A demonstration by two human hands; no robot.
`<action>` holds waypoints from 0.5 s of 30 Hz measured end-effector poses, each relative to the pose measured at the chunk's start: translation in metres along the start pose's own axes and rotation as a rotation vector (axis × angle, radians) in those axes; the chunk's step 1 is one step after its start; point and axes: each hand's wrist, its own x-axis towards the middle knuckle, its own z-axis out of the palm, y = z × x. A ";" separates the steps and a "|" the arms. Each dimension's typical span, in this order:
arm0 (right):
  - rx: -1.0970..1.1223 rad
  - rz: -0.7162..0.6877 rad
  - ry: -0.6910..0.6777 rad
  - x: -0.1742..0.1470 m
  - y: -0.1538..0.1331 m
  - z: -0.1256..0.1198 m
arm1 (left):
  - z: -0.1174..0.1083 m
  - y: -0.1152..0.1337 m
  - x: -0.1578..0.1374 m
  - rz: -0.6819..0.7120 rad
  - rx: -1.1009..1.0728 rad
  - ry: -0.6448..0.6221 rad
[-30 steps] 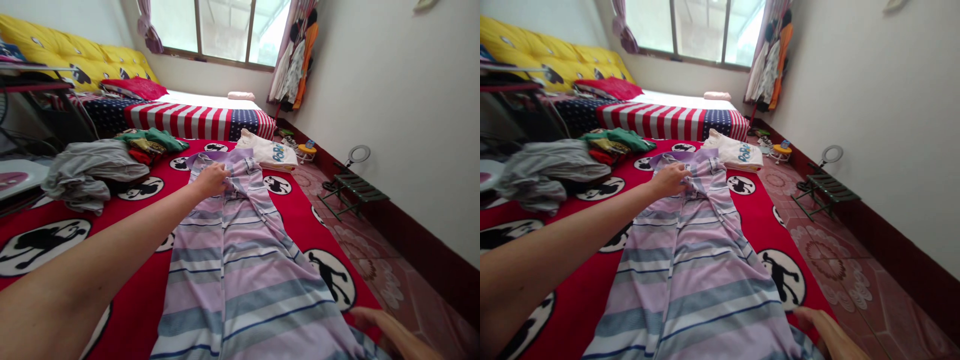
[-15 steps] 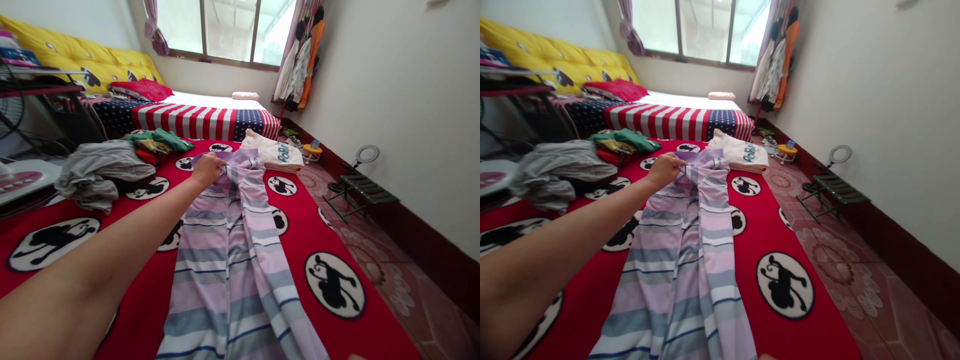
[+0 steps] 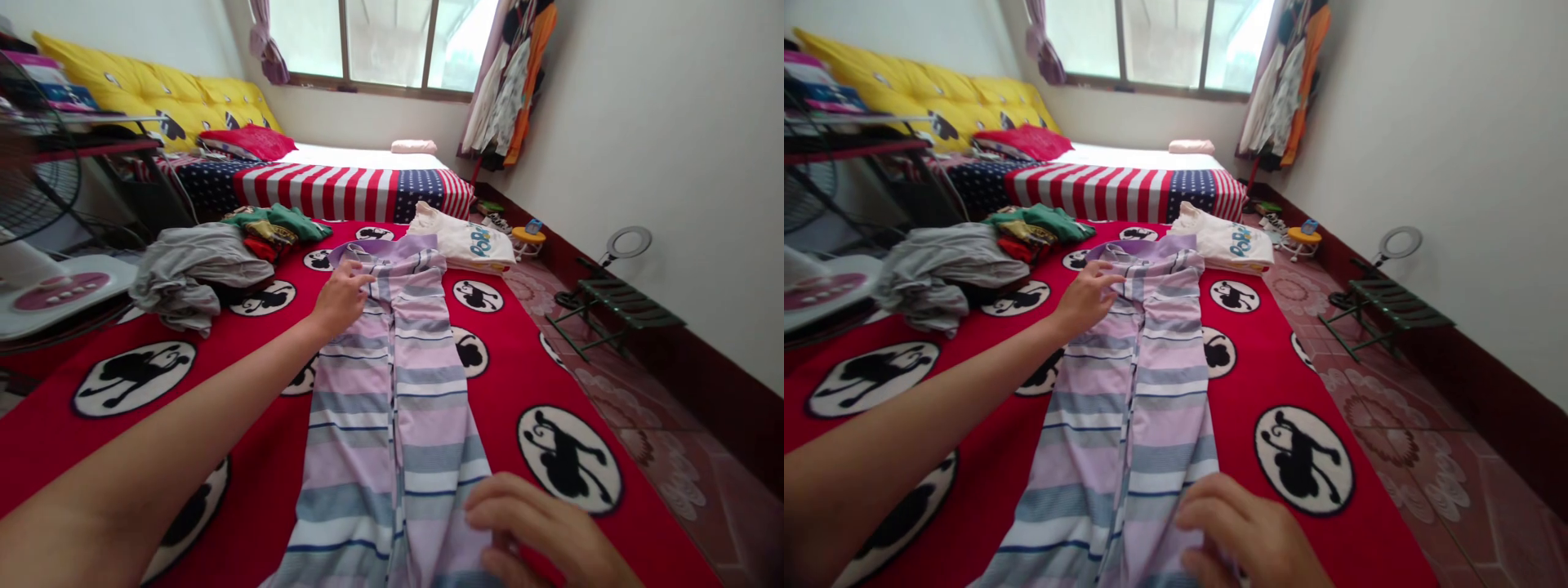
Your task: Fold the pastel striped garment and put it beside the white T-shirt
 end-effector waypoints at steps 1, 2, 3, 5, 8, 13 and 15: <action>-0.037 0.028 0.057 -0.003 0.006 -0.005 | -0.003 0.014 -0.010 0.050 -0.059 -0.033; -0.065 0.052 0.093 -0.006 0.012 -0.010 | -0.007 0.029 -0.020 0.104 -0.126 -0.081; -0.084 0.076 0.101 -0.010 0.017 -0.013 | -0.010 0.044 -0.030 0.159 -0.193 -0.142; -0.126 0.118 0.062 -0.017 0.025 -0.017 | -0.014 0.074 -0.050 0.271 -0.311 -0.304; -0.182 0.194 -0.028 -0.025 0.031 -0.018 | -0.014 0.105 -0.075 0.422 -0.381 -0.516; -0.117 0.283 -0.117 -0.034 0.029 -0.014 | -0.001 0.109 -0.096 0.484 -0.251 -0.654; -0.085 0.271 -0.123 -0.035 0.027 -0.013 | 0.004 0.105 -0.099 0.469 -0.218 -0.662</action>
